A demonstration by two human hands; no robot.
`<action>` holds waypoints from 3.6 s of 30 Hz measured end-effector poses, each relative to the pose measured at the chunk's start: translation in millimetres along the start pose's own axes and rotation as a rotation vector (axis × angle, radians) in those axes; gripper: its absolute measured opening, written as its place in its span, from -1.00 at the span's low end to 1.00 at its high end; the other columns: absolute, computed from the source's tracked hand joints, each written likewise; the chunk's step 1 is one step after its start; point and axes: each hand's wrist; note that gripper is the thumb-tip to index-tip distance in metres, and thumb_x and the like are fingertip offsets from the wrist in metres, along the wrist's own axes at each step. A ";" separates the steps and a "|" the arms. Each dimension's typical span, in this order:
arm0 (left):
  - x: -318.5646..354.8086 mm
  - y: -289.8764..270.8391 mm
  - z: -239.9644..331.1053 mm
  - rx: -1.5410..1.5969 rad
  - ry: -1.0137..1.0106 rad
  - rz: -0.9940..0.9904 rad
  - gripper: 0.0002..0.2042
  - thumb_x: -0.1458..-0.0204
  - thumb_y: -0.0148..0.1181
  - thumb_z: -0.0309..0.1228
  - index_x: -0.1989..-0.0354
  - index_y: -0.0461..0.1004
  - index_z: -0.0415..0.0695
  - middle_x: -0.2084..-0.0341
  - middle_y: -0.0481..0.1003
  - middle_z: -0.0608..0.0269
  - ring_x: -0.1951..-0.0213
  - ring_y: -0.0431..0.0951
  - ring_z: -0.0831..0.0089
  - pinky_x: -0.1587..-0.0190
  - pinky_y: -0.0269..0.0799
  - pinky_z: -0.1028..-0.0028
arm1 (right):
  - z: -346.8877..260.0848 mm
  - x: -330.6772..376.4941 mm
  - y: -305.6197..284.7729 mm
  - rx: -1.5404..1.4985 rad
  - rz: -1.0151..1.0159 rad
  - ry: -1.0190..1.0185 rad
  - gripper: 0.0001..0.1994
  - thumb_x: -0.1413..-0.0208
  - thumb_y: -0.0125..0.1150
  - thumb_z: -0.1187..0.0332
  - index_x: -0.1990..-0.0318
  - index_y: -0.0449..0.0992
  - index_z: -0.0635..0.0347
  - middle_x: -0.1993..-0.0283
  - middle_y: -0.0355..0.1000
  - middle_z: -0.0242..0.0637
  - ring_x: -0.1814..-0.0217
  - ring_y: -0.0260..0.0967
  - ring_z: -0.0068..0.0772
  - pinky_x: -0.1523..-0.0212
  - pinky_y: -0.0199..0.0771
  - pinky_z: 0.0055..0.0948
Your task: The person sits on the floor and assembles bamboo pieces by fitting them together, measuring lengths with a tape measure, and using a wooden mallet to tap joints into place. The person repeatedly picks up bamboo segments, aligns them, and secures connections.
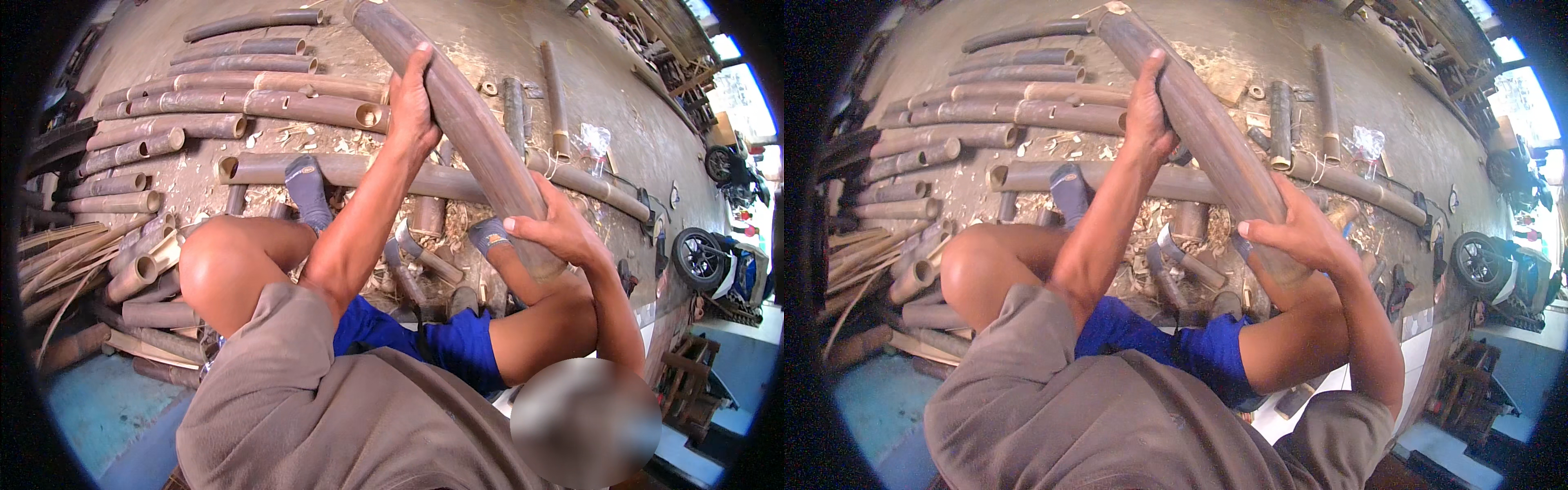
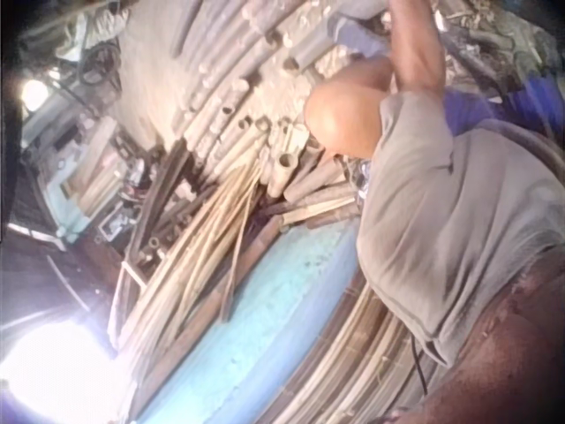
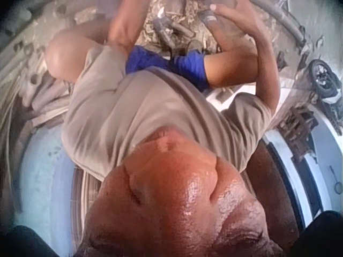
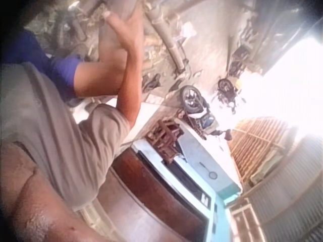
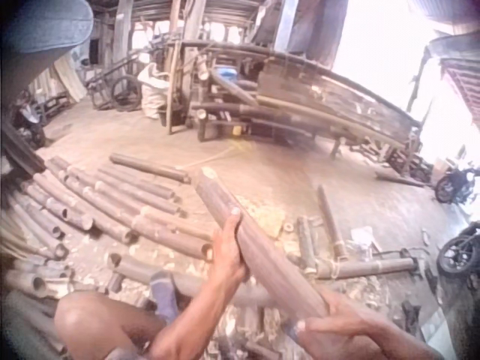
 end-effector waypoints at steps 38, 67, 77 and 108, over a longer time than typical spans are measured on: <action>-6.6 -42.5 39.3 -0.853 0.342 -0.065 0.01 0.32 0.64 -0.06 -0.30 0.30 -0.40 -0.04 0.56 -0.23 -0.02 0.64 0.09 -0.18 0.54 0.23 | 99.2 -1.6 170.3 0.342 0.238 0.067 -0.42 -0.23 0.32 0.09 -0.29 0.45 0.27 0.09 0.60 0.18 0.08 0.61 0.17 0.00 0.59 -0.04; 7.8 -18.7 -20.9 -0.779 0.350 -0.291 -0.17 0.15 0.64 -0.13 -0.24 0.37 -0.33 0.03 0.60 -0.02 0.01 0.62 0.25 -0.08 0.55 0.28 | 231.6 -75.3 337.1 0.461 0.120 0.308 -0.38 -0.06 0.41 0.11 -0.26 0.41 0.08 -0.28 0.29 0.11 -0.31 0.31 0.23 -0.17 0.49 0.13; 2.9 -28.5 -37.1 -0.867 0.294 -0.202 -0.17 0.16 0.64 -0.10 -0.20 0.38 -0.38 0.05 0.61 -0.09 0.02 0.63 0.21 -0.08 0.55 0.25 | 156.1 -57.2 283.5 -0.047 0.247 0.340 -0.59 -0.27 0.07 0.10 0.03 0.51 0.33 0.36 0.57 0.16 0.24 0.59 0.22 0.09 0.55 0.08; -6.8 -49.2 -54.5 -0.870 0.344 -0.295 -0.25 0.14 0.68 -0.15 -0.13 0.40 -0.32 0.05 0.60 0.05 0.05 0.64 0.35 -0.05 0.57 0.29 | 132.2 -135.2 214.9 0.061 0.505 0.250 -0.73 -0.24 0.09 0.31 0.31 0.54 0.39 0.29 0.55 0.35 0.19 0.56 0.44 0.15 0.57 0.23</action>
Point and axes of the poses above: each hand's wrist, its own x-axis away from the middle knuckle, its own y-axis out of the palm, z = x × y
